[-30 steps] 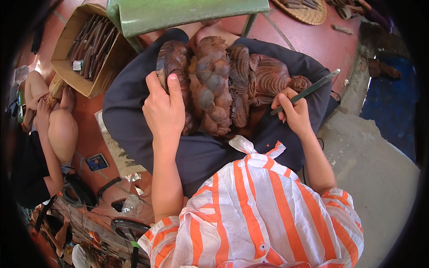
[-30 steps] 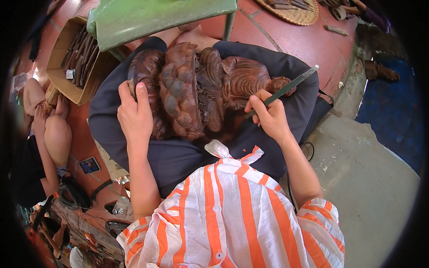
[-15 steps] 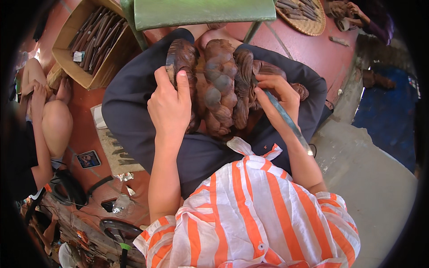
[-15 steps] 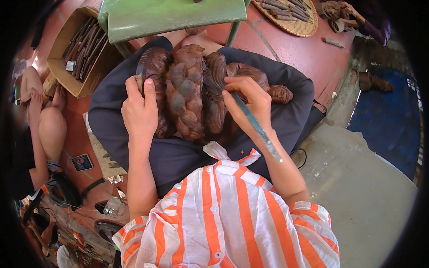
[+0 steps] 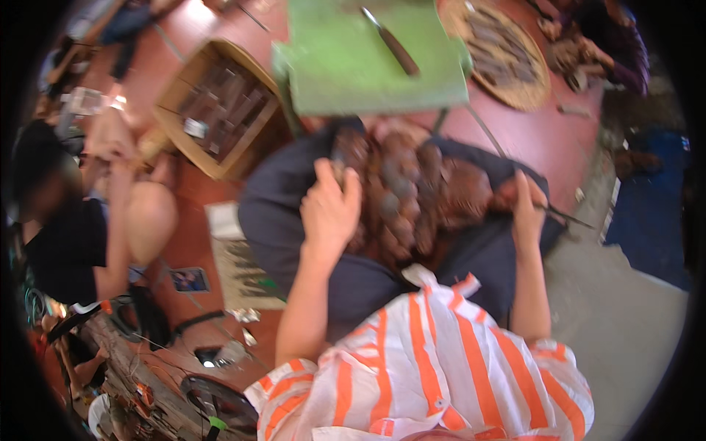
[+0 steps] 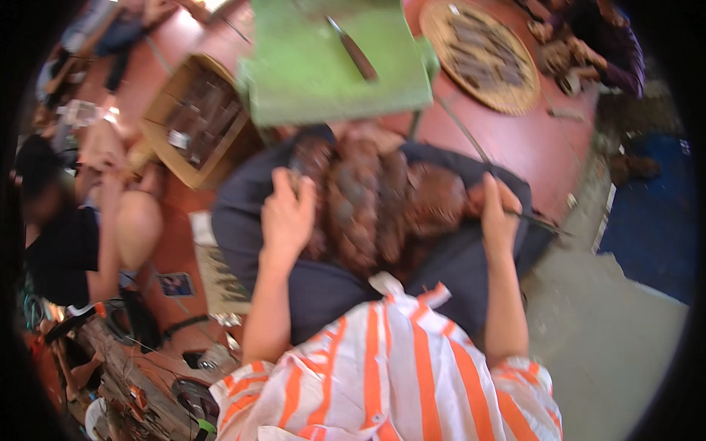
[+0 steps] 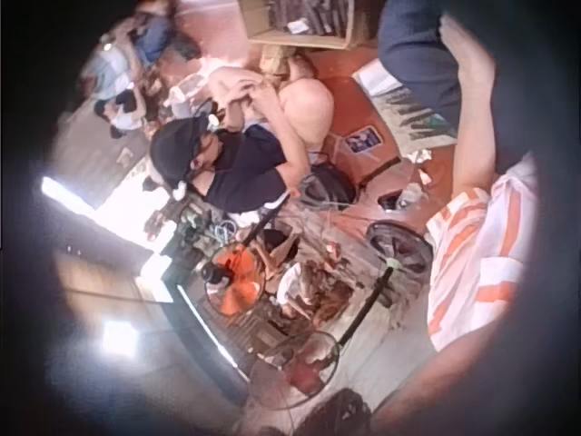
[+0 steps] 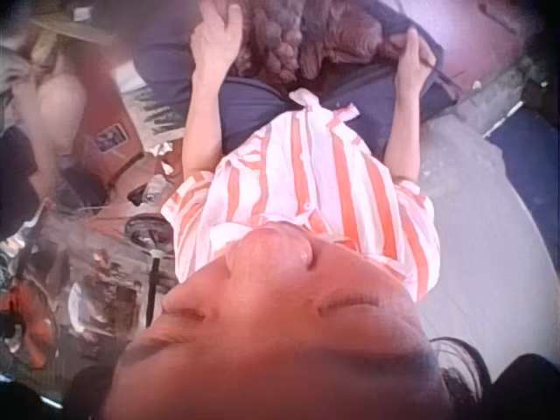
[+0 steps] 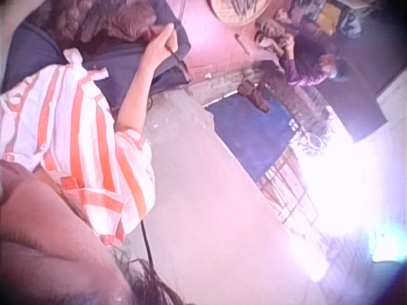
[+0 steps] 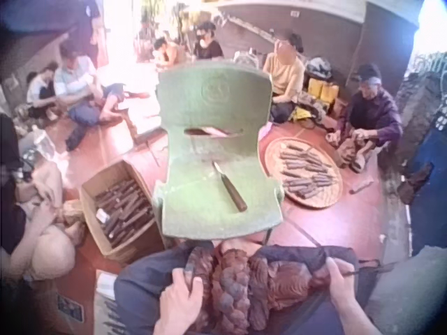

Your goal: The person carves a wooden sculpture of a seated figure using a small chisel and mallet. They hold the sculpture on their lap and repeatedly chip away at the surface, occasionally rotating the piece to access different areas.

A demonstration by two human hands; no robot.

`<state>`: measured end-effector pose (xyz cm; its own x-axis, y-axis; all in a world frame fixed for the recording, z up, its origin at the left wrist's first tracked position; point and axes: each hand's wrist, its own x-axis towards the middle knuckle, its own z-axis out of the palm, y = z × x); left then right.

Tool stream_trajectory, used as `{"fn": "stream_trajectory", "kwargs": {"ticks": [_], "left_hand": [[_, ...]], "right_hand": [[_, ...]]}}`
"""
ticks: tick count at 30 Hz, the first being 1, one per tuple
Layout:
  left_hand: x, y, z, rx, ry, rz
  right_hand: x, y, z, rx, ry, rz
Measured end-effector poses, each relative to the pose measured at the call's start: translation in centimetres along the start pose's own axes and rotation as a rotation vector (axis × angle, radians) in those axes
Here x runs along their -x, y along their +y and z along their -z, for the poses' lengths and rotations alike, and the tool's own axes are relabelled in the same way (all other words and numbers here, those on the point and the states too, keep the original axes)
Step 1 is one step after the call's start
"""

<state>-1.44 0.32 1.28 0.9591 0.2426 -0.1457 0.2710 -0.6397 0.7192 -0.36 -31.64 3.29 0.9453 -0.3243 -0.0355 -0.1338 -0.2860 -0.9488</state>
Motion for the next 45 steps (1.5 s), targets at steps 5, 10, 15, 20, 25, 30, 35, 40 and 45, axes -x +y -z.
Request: {"fn": "stream_trajectory", "kwargs": {"ticks": [5,10,15,20,25,30,35,40,45], "left_hand": [[-3.9,-1.2,0.3,0.222,-0.047,-0.102],[-8.0,-3.6,-0.5,0.486,-0.342,0.065],[-7.8,-2.9,-1.8,0.498,-0.289,-0.017],[-7.8,-3.8,-1.7,0.485,-0.364,-0.165],[-7.6,-4.8,-2.0,0.489,-0.339,-0.204],[-7.3,-4.6,-1.7,0.473,-0.311,-0.238],[-6.4,-5.0,-1.4,0.532,-0.29,-0.241],[-5.4,-5.5,-1.6,0.538,-0.236,-0.21],[-4.0,-4.5,-1.4,0.545,-0.157,-0.133]], "right_hand": [[1.9,3.5,1.5,-0.214,-0.074,-0.231],[7.5,6.4,-1.7,-0.353,-0.552,-0.549],[8.3,10.1,-3.1,-0.564,-0.416,-0.906],[7.5,12.5,-3.5,-0.672,-0.253,-0.812],[7.4,12.5,-3.9,-0.625,-0.22,-0.708],[7.5,12.7,-4.3,-0.632,-0.134,-0.7],[7.4,12.0,-5.0,-0.622,-0.073,-0.676],[7.2,11.1,-5.2,-0.61,-0.092,-0.619],[6.9,10.9,-5.1,-0.626,-0.097,-0.569]]}}
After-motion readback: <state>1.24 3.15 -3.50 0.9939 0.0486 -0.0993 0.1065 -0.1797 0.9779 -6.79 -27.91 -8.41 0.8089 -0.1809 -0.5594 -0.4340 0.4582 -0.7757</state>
